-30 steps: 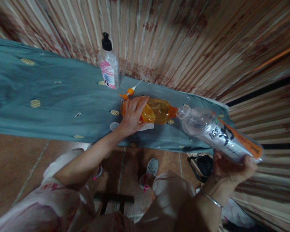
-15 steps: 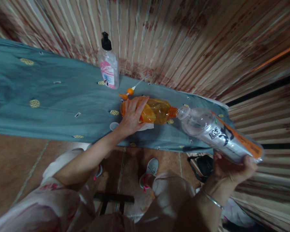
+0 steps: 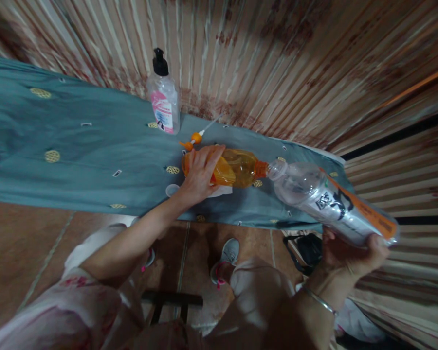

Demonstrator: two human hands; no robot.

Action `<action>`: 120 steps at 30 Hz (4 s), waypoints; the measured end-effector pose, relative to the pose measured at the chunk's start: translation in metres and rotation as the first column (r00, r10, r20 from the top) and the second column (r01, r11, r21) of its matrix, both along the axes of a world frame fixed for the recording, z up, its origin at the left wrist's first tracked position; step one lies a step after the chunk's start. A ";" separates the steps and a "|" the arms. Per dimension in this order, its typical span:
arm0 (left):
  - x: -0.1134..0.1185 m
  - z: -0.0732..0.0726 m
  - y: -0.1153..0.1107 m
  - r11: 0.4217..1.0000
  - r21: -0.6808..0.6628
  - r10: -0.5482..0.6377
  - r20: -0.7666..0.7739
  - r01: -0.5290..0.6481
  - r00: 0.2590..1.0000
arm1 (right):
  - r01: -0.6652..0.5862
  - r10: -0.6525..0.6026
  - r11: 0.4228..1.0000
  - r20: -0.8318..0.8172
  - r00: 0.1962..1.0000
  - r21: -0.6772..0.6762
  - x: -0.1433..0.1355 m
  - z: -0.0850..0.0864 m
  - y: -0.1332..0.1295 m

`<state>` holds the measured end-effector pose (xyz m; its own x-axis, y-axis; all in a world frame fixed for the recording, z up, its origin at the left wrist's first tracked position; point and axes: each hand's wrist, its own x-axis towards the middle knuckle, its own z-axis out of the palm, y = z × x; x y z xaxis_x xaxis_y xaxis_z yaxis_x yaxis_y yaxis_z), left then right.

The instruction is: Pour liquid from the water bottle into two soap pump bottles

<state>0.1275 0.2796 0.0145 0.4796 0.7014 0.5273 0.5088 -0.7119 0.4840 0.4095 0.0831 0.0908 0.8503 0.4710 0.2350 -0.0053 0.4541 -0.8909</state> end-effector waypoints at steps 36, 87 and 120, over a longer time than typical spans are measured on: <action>0.000 -0.001 0.000 1.000 -0.004 -0.011 0.006 0.011 1.000 | 0.013 -0.013 1.000 -0.006 1.000 -0.015 -0.001 0.001 0.000; 0.000 -0.001 0.000 1.000 0.018 -0.015 -0.008 0.015 1.000 | 0.021 -0.021 0.998 0.007 1.000 -0.057 0.000 0.001 -0.001; 0.001 0.000 0.000 1.000 0.020 -0.015 0.001 0.015 1.000 | -0.013 0.013 1.000 0.009 1.000 -0.014 0.005 -0.002 -0.002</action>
